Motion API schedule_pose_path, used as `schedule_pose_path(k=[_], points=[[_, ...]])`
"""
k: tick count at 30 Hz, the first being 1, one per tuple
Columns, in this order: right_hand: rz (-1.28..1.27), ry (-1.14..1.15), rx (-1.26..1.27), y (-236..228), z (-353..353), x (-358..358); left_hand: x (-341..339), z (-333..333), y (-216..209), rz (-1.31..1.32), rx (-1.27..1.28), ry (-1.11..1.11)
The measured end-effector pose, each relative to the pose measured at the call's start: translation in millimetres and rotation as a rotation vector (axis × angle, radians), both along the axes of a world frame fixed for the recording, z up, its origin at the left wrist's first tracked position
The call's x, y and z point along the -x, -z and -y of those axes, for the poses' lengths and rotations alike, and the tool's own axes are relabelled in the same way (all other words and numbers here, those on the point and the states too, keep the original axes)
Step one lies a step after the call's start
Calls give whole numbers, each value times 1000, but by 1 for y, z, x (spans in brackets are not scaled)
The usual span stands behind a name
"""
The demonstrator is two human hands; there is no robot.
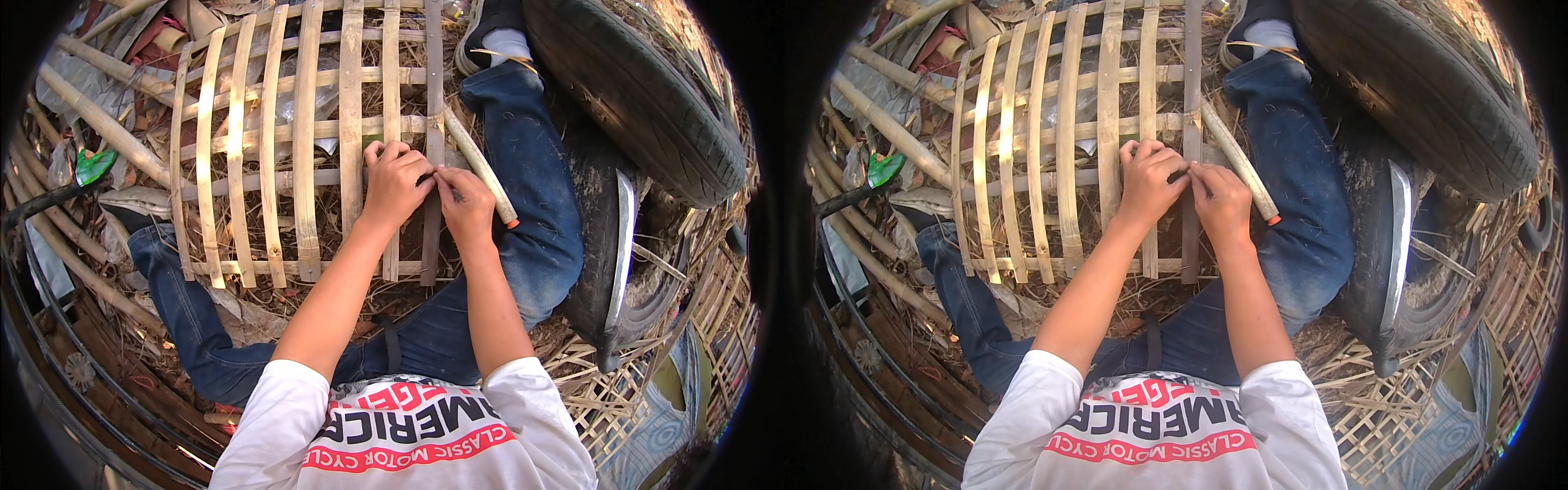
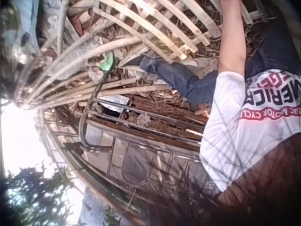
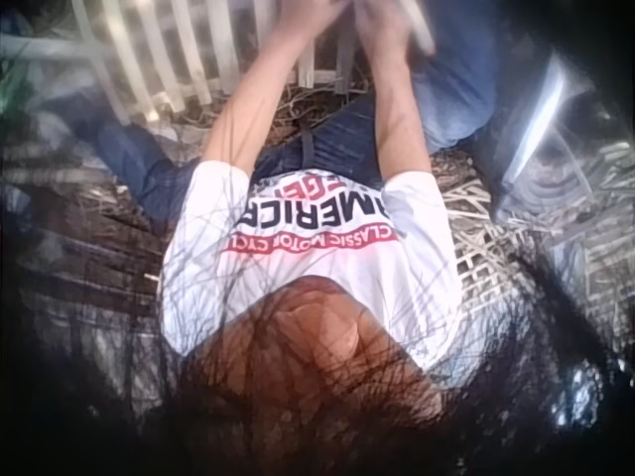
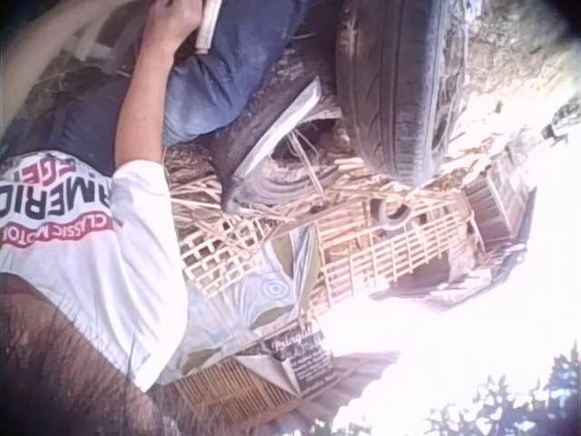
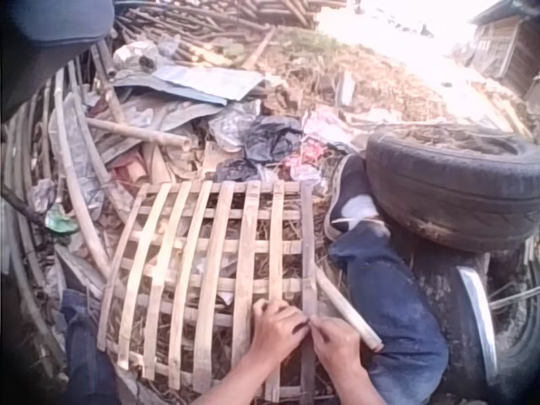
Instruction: The person builds a bamboo structure by placing thin wooden strips onto a frame and driving nails into them using a hammer.
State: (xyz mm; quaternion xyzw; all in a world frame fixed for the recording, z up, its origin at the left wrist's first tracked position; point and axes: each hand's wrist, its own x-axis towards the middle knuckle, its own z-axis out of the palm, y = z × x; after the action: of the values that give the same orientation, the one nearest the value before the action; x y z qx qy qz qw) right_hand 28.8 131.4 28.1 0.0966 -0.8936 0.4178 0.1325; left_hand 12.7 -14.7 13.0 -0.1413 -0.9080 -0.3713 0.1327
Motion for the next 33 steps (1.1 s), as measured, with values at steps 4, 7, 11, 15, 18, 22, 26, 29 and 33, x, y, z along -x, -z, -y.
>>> schedule_pose_path(k=[4, 7, 11, 15, 18, 22, 26, 29, 33], points=[[49, 26, -19, -15, 1, 0, 1, 1, 2, 7, 0, 1], [147, 199, 10, -38, -10, 2, 2, 0, 1, 18, -14, 10], [250, 153, -501, -32, -26, 23, 4, -1, -1, 15, -25, 8], [573, 146, -591, -28, -26, 49, 2, -3, -2, 28, -3, 13], [612, 68, -495, -27, -33, 54, 2, -6, -6, 36, 14, 6], [633, 72, -385, -33, -29, 45, 0, -9, -7, 33, 53, -9], [628, 131, -366, -51, -33, 27, -2, -10, -7, 38, 51, -17], [591, 118, -407, -66, -35, 15, -4, -9, -6, 35, 40, -34], [544, 120, -522, -76, -38, 13, -5, -12, -7, 27, 22, -50]])
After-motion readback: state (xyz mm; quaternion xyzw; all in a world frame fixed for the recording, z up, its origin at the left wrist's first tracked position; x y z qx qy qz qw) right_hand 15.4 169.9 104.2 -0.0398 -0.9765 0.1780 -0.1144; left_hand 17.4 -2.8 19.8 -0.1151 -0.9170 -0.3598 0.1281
